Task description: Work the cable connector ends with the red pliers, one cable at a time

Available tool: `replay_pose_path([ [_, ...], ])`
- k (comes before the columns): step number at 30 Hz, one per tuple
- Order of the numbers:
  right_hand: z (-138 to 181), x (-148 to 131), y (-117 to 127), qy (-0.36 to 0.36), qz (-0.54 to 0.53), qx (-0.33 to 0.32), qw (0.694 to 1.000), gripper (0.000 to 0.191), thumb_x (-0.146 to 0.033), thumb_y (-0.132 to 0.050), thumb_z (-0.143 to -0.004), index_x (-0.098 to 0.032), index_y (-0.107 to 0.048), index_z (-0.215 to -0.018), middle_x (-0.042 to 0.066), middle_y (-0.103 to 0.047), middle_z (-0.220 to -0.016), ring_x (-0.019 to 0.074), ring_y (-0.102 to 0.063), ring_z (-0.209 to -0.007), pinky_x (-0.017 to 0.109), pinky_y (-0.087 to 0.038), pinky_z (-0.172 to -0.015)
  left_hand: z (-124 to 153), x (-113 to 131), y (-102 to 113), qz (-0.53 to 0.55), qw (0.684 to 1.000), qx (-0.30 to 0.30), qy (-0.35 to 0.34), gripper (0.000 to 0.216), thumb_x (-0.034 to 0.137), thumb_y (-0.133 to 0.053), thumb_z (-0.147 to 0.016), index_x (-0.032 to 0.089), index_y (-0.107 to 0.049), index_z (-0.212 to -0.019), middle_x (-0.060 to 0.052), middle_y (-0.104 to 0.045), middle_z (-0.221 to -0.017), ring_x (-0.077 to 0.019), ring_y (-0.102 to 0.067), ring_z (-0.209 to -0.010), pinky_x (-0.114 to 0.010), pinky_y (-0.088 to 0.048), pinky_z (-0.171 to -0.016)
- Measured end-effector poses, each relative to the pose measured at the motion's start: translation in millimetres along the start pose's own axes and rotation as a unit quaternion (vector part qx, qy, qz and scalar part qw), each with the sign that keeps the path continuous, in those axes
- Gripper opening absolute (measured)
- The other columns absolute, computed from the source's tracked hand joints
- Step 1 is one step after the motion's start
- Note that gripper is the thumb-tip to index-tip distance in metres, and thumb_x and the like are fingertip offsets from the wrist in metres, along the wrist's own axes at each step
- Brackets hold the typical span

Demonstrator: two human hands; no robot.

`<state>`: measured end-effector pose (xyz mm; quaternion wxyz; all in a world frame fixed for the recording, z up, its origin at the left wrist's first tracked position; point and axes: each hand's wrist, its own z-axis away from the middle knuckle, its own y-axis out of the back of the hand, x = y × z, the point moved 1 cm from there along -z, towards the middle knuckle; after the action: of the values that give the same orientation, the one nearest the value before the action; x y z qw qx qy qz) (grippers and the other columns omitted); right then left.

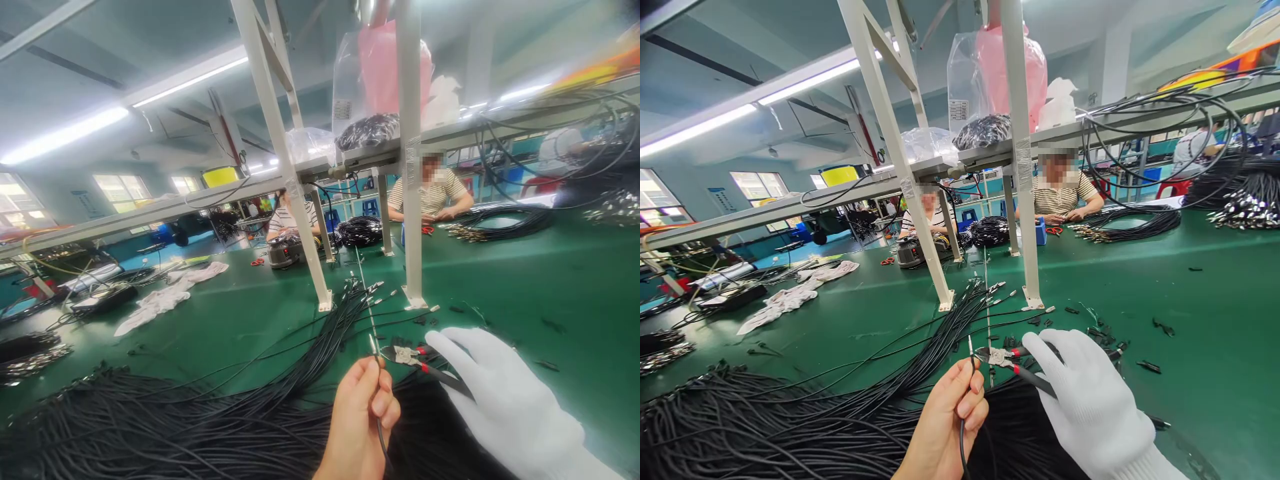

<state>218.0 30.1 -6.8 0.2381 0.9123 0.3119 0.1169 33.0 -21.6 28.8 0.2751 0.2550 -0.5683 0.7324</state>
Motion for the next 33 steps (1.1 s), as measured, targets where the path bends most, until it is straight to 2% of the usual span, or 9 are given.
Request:
replay_pose_path([
  [5,-5.5,-2.8,6.4,0.032,0.015,0.013,0.999,0.053,-0.012,-0.052,-0.083,-0.017,-0.048,-0.136,0.016,-0.061,-0.115,0.0338,-0.059,-0.104,0.056,-0.049,-0.092,3.4,0.1,-3.8,-0.014,1.000,0.008,0.017,0.053,0.037,-0.097,-0.046,0.013,-0.058,-0.071,0.004,-0.057,-0.059,0.0008,-0.030,-0.043,-0.015,-0.022,-0.042],
  [10,-7.4,-1.9,7.9,0.064,0.068,0.023,0.995,0.051,-0.012,-0.056,-0.081,-0.012,-0.051,-0.132,0.018,-0.062,-0.113,0.0350,-0.058,-0.102,0.058,-0.047,-0.093,3.4,1.0,-4.7,-0.046,0.999,0.017,0.009,0.055,0.041,-0.096,-0.045,0.014,-0.057,-0.073,0.005,-0.057,-0.057,0.0005,-0.029,-0.042,-0.016,-0.021,-0.041],
  [16,-8.6,0.7,9.0,0.066,0.122,0.025,0.990,0.041,-0.013,-0.054,-0.083,-0.016,-0.056,-0.124,0.015,-0.064,-0.103,0.0320,-0.061,-0.091,0.048,-0.050,-0.077,4.2,2.9,-5.1,-0.095,0.995,0.010,-0.012,0.053,0.045,-0.092,-0.050,0.016,-0.052,-0.069,0.005,-0.056,-0.055,-0.0001,-0.028,-0.041,-0.018,-0.019,-0.041],
  [21,-9.6,-0.4,10.3,0.065,0.111,0.022,0.991,0.038,-0.017,-0.054,-0.086,-0.019,-0.057,-0.124,0.013,-0.066,-0.103,0.0314,-0.061,-0.091,0.046,-0.048,-0.079,4.8,4.1,-3.8,-0.118,0.992,0.010,-0.029,0.051,0.046,-0.091,-0.053,0.016,-0.053,-0.069,0.006,-0.055,-0.054,-0.0002,-0.027,-0.040,-0.019,-0.018,-0.040],
  [27,-8.9,-1.1,9.5,0.067,0.125,0.018,0.990,0.039,-0.011,-0.055,-0.083,-0.017,-0.058,-0.122,0.013,-0.065,-0.099,0.0305,-0.060,-0.087,0.046,-0.047,-0.076,4.5,5.5,-4.3,-0.131,0.991,0.007,-0.029,0.050,0.046,-0.090,-0.054,0.015,-0.054,-0.070,0.005,-0.057,-0.054,-0.0003,-0.028,-0.040,-0.019,-0.019,-0.039],
  [33,-11.4,-2.9,9.5,0.074,0.148,0.037,0.986,0.027,-0.012,-0.053,-0.088,-0.019,-0.063,-0.112,0.009,-0.065,-0.089,0.0248,-0.059,-0.078,0.040,-0.045,-0.070,6.1,9.2,-3.8,-0.126,0.992,0.002,-0.020,0.047,0.043,-0.089,-0.058,0.015,-0.055,-0.073,0.005,-0.056,-0.056,-0.0001,-0.027,-0.041,-0.018,-0.019,-0.040],
])
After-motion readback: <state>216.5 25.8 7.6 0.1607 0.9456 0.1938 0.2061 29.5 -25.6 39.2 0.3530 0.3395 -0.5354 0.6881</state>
